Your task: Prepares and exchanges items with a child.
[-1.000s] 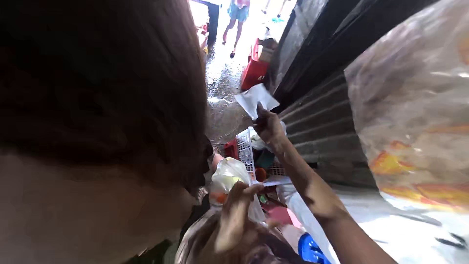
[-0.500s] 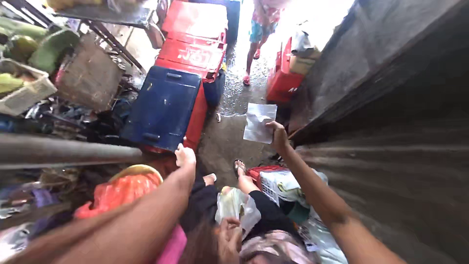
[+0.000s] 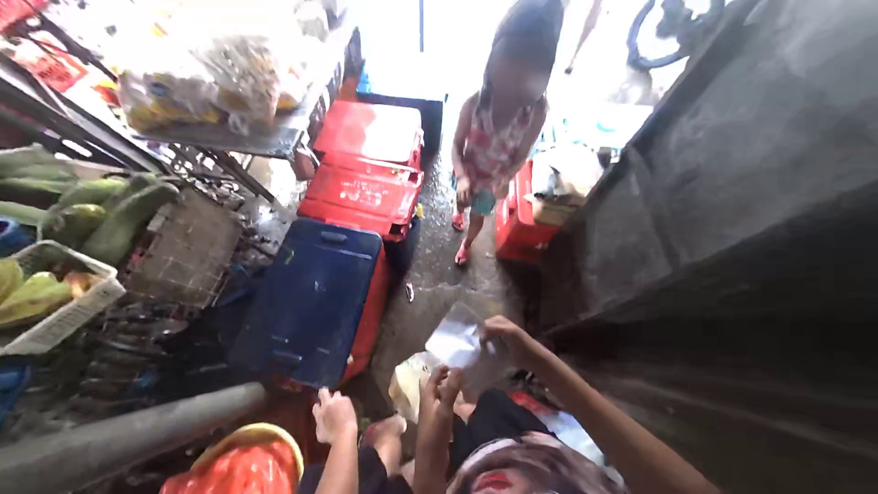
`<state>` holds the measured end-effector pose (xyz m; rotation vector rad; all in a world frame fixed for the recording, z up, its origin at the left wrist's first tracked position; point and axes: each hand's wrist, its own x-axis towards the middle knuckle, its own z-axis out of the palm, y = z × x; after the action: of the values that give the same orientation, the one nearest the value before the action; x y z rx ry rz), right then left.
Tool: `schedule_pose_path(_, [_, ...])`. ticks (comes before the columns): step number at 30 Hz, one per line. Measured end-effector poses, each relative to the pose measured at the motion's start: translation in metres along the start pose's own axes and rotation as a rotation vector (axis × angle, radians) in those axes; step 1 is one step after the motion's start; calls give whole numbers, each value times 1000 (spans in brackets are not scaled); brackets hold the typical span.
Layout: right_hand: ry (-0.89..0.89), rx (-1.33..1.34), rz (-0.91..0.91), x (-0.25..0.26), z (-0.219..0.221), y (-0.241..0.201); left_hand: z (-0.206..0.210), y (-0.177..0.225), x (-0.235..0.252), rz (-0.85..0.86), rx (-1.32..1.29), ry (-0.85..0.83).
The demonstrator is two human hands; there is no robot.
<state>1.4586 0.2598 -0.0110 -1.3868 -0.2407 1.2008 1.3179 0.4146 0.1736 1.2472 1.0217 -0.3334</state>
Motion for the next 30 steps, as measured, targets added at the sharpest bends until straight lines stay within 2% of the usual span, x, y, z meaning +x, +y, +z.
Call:
schedule_pose_path(1, [-64, -37, 24, 13, -3, -8, 0, 30, -1, -24, -72, 32])
schedule_pose_path(4, [-164, -175, 30, 62, -27, -21, -3, 75, 19, -5, -184, 52])
schedule_pose_path(5, [-156, -244, -8, 78, -40, -20, -4, 88, 31, -22, -171, 54])
schedule_pose_path(7, [-22, -477, 11, 99, -62, -31, -5, 102, 70, -82, -118, 77])
schedule_pose_path(8, [80, -597, 56, 109, -72, -36, -5, 85, 111, -53, -72, 96])
schedule_pose_path(10, [227, -679, 224, 119, -96, -41, -1, 3, 227, 199, -21, 162])
schedule_pose_path(11, [262, -615, 269, 122, -108, -40, 1, -15, 272, 184, -48, 146])
schedule_pose_path(12, [275, -487, 272, 125, -118, -42, 4, -12, 301, 134, -58, 117])
schedule_pose_path(14, [255, -141, 204, 128, -132, -52, 13, 11, 334, 74, -59, 110])
schedule_pose_path(16, [231, 69, 116, 135, -143, -62, 25, 29, 356, 59, -88, 146])
schedule_pose_path(21, [254, 184, 155, 186, -181, -76, 54, 55, 401, -30, -168, 295])
schedule_pose_path(24, [122, -28, 85, 231, -213, -75, 75, 62, 428, -61, -251, 368])
schedule_pose_path(27, [-108, -536, 73, 269, -239, -85, 96, 75, 442, -93, -307, 453])
schedule_pose_path(30, [-331, -682, 110, 296, -256, -104, 113, 84, 452, -99, -348, 494])
